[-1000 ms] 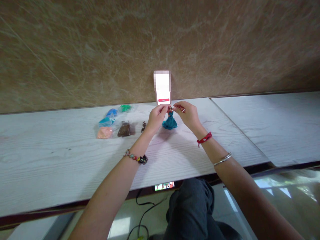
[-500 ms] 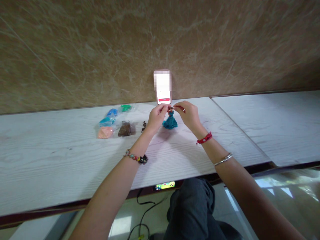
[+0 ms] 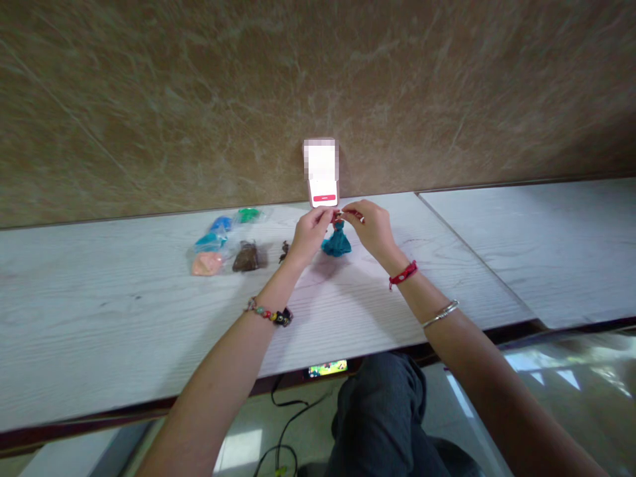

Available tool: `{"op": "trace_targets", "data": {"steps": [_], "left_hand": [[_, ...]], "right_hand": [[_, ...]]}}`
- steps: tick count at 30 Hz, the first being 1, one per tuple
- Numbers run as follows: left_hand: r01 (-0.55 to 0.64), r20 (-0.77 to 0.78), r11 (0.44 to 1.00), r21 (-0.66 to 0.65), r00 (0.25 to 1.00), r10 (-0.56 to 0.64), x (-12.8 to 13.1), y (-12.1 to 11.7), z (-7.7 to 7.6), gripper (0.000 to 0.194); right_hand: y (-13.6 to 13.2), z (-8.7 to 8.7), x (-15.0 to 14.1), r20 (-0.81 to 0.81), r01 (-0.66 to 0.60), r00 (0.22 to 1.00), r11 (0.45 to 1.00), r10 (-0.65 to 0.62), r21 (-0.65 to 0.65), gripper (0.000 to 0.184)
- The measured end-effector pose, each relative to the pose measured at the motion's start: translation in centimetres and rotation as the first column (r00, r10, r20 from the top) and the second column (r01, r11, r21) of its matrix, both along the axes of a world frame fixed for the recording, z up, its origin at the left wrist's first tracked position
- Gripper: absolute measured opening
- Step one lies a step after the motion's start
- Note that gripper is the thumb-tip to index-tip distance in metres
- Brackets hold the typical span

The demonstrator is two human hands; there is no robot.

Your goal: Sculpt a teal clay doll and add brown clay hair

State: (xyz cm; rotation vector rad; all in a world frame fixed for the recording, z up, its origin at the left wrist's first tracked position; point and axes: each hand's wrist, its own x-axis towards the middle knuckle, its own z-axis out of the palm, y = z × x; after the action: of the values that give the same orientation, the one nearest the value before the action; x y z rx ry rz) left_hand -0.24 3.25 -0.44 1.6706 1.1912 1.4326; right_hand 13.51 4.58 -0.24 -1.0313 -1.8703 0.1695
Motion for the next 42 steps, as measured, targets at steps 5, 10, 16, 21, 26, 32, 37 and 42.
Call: {"op": "trace_targets", "data": {"steps": [5, 10, 16, 21, 26, 32, 37, 42], "left_hand": [[-0.002, 0.0, 1.0, -0.013, 1.0, 0.002, 0.0, -0.1, 0.1, 0.023], [0.005, -0.01, 1.0, -0.006, 1.0, -0.005, 0.0, -0.1, 0.1, 0.024], [0.001, -0.014, 1.0, -0.016, 1.0, -0.001, 0.0, -0.2, 0.1, 0.025], [0.007, -0.01, 0.999, -0.046, 1.0, -0.007, -0.1, -0.2, 0.0, 0.029], [0.017, -0.023, 0.997, -0.076, 1.0, -0.019, -0.3, 0.1, -0.2, 0.034], [-0.045, -0.067, 0.988, -0.149, 0.997, 0.035, -0.7, 0.4, -0.4, 0.038], [-0.21, -0.235, 0.968, -0.135, 0.956, 0.174, -2.0, 1.0, -1.1, 0.04], [-0.295, -0.616, 0.951, 0.098, 0.732, 0.29, -3.1, 0.7, -1.1, 0.037]], "right_hand": [[-0.3, 0.0, 0.2, -0.024, 0.01, 1.0, 1.0, -0.009, 0.028, 0.014], [-0.2, 0.0, 0.1, -0.004, 0.008, 1.0, 0.999, -0.007, 0.038, 0.011], [-0.4, 0.2, 0.0, 0.012, 0.012, 1.0, 1.0, -0.013, 0.029, 0.013], [-0.5, 0.3, 0.7, -0.045, 0.054, 0.998, 0.999, -0.054, -0.007, 0.015], [-0.1, -0.4, 1.1, 0.001, 0.087, 0.996, 0.986, -0.088, -0.143, 0.015], [0.1, -0.7, 1.3, 0.074, 0.113, 0.993, 0.95, -0.096, -0.291, 0.016], [0.5, -1.1, 2.3, 0.176, 0.163, 0.979, 0.903, -0.099, -0.398, 0.018], [1.2, -1.7, 3.3, 0.246, 0.217, 0.962, 0.87, -0.115, -0.443, 0.019]]}}
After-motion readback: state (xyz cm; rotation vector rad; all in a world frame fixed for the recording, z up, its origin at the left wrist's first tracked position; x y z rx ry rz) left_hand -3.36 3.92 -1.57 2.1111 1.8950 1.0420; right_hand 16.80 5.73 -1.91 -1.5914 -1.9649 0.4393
